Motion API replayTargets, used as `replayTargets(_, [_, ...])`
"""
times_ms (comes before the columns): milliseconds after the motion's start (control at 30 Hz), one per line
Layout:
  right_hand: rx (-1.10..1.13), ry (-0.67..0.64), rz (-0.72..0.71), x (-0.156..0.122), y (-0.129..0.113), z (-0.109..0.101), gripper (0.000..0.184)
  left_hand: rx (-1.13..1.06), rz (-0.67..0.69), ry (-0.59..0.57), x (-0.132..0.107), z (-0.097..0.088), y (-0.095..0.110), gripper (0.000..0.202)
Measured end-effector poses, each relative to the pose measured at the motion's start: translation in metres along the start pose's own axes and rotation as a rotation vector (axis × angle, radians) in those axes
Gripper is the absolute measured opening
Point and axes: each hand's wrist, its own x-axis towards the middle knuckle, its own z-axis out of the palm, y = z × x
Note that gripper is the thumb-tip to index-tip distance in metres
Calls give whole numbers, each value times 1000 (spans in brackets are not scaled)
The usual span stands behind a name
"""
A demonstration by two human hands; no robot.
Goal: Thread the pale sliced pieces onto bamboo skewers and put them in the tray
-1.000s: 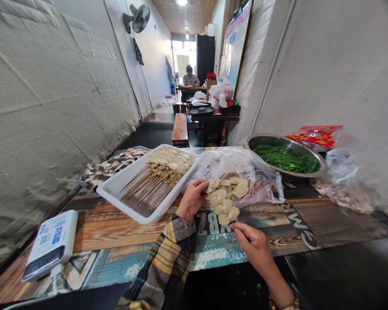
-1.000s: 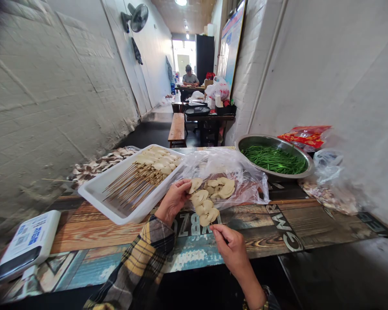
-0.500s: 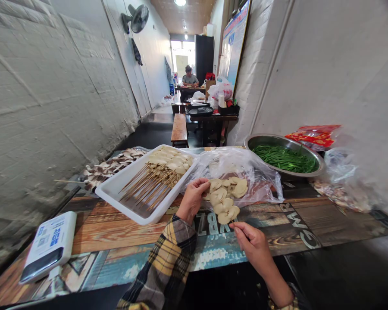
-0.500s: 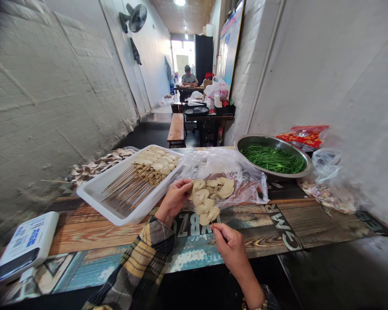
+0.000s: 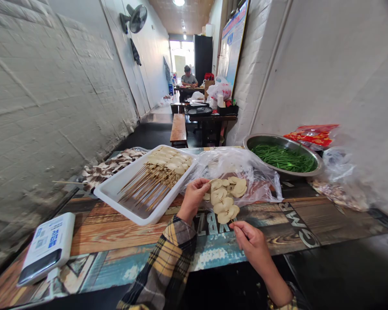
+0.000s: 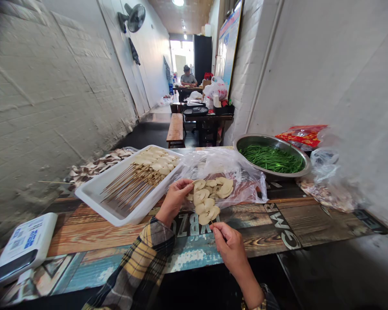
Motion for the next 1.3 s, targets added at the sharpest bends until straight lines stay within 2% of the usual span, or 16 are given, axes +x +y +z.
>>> replayTargets(400, [17, 12, -11, 1, -1, 0, 35, 1, 3, 27, 0, 1, 1, 20])
replayTargets(867, [54, -13, 25, 1, 1, 1, 32, 33, 5, -49, 2, -1, -2, 24])
replayTargets(967, [83, -15, 45, 1, 1, 1, 33, -26, -35, -68, 1, 0, -3, 27])
replayTargets(1133, [94, -9, 49, 1, 3, 0, 33, -237, -184, -111, -1, 3, -3, 36])
replayTargets(1300, [91, -27, 47, 0, 1, 0, 31, -314, -210, -89, -1, 5, -5, 36])
